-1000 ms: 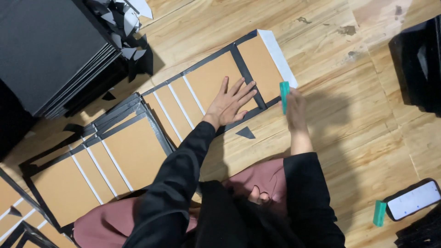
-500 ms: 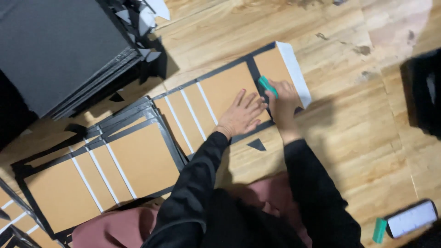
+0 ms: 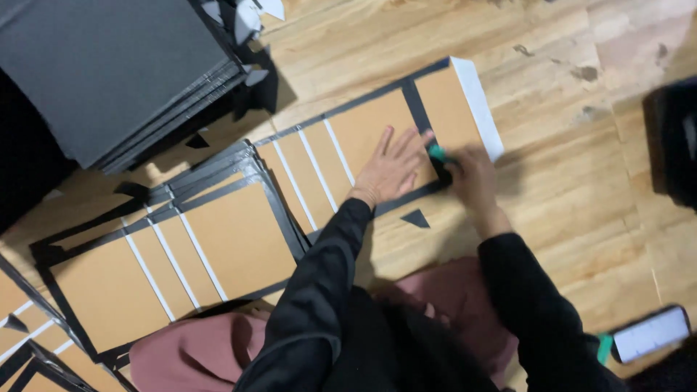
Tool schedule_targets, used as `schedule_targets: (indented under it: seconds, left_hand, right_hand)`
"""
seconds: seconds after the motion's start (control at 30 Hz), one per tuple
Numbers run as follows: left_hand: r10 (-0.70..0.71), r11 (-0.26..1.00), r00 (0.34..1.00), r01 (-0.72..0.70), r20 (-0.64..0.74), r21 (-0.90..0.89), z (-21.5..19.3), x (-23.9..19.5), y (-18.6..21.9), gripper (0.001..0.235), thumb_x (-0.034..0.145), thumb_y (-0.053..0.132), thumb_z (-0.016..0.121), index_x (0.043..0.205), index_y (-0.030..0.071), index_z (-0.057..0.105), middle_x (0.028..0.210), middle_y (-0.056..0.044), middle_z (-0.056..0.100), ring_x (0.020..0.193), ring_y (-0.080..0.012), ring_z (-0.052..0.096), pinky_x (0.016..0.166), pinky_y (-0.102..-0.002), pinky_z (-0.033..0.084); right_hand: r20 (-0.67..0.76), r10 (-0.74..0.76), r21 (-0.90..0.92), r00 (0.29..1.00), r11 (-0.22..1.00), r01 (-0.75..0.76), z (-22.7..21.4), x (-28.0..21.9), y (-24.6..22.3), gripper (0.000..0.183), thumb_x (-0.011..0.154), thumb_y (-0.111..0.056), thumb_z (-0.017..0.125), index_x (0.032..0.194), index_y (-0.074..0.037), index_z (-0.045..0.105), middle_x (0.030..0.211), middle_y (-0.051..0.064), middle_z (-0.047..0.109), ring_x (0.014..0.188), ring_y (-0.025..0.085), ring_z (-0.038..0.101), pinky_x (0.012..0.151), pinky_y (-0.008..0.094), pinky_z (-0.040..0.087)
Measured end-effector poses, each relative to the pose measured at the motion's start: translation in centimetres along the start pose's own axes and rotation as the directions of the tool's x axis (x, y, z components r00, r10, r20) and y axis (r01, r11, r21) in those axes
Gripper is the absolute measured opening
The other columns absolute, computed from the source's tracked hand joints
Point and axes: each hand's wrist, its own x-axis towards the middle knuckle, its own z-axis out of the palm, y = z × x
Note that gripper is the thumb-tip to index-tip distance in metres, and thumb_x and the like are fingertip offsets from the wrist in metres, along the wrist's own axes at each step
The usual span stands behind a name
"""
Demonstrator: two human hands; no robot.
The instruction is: The person sits on the floor and assembles flat paper products by pressing down black borders with a green plastic tool. They repeatedly pick up a unit, smooth the edges, fold it, and place it on a stack, continuing this cycle throughout the clip.
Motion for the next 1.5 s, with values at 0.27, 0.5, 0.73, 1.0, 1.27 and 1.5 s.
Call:
schedule_targets:
  seconds: [0.27, 0.5, 0.73, 1.0, 1.27, 1.5]
  left_hand:
    - [0.085, 0.983, 0.971, -0.118, 0.222, 0.139, 0.3, 1.5, 2.1, 0.065, 0.075, 0.029, 0.046, 0.137, 0.027, 0.026, 0.144, 0.004, 0.025, 0.134, -0.0247, 0.019, 0.107, -0.057, 0.013]
    - [0.139, 0.976, 0.95, -0.179, 0.279, 0.125, 1.9, -0.1, 0.8, 0.052, 0.082, 0.044, 0.038, 0.129, 0.024, 0.04, 0.132, -0.001, 0.04, 0.129, -0.0299, 0.025, 0.105, -0.057, 0.014]
    - [0.103, 0.982, 0.984, -0.124, 0.147, 0.143, -0.1, -4.4, 0.3, 0.045, 0.086, 0.044, 0.028, 0.12, 0.019, 0.043, 0.121, -0.005, 0.042, 0.12, -0.0291, 0.035, 0.105, -0.052, 0.019]
    - [0.082, 0.991, 0.995, -0.076, -0.048, 0.113, -1.5, 3.0, 1.7, 0.018, 0.088, 0.02, 0.04, 0.102, 0.012, 0.049, 0.093, -0.007, 0.048, 0.098, -0.0255, 0.048, 0.097, -0.047, 0.031]
    - [0.134, 0.961, 0.961, -0.186, 0.243, 0.206, 3.2, 7.2, 3.2, 0.03, 0.086, 0.018, 0.049, 0.115, 0.023, 0.047, 0.115, 0.003, 0.053, 0.118, -0.0217, 0.039, 0.106, -0.053, 0.018]
    - [0.09, 0.986, 0.88, -0.144, 0.466, 0.08, -1.2, 0.9, 2.0, 0.065, 0.086, 0.05, 0.034, 0.141, 0.017, 0.022, 0.145, -0.004, 0.023, 0.135, -0.0264, 0.016, 0.106, -0.057, 0.009]
  right_hand:
    - [0.14, 0.233, 0.007, 0.962, 0.972, -0.237, -0.4, -5.9, -1.6, 0.023, 0.073, -0.015, 0.069, 0.094, -0.018, 0.06, 0.088, 0.006, 0.057, 0.091, 0.028, 0.057, 0.08, 0.037, 0.043]
    - [-0.059, 0.591, 0.542, 0.804, 0.696, -0.471, -6.5, -4.5, -3.3, 0.024, 0.084, -0.029, 0.046, 0.095, -0.009, 0.052, 0.082, 0.011, 0.049, 0.082, 0.026, 0.051, 0.076, 0.04, 0.037]
    - [-0.263, 0.625, 0.509, 0.735, 0.737, -0.445, -3.2, -3.0, 1.0, 0.018, 0.08, -0.016, 0.056, 0.09, -0.001, 0.056, 0.079, 0.02, 0.05, 0.078, 0.035, 0.051, 0.072, 0.043, 0.039]
    - [0.147, 0.744, 0.035, 0.651, 0.654, -0.756, 0.4, -1.2, -1.1, 0.041, 0.061, -0.049, 0.069, 0.09, -0.023, 0.06, 0.081, 0.001, 0.063, 0.083, 0.027, 0.062, 0.07, 0.038, 0.049]
    - [0.358, 0.636, 0.324, 0.683, 0.602, -0.73, 1.2, -2.1, 0.9, 0.03, 0.06, -0.027, 0.07, 0.089, -0.02, 0.064, 0.071, 0.0, 0.06, 0.068, 0.015, 0.058, 0.058, 0.028, 0.043]
    - [0.547, 0.627, 0.556, 0.555, 0.223, -0.801, -8.0, 0.5, -4.9, 0.032, 0.074, -0.032, 0.051, 0.099, -0.013, 0.058, 0.076, 0.005, 0.061, 0.052, 0.012, 0.05, 0.043, 0.023, 0.037]
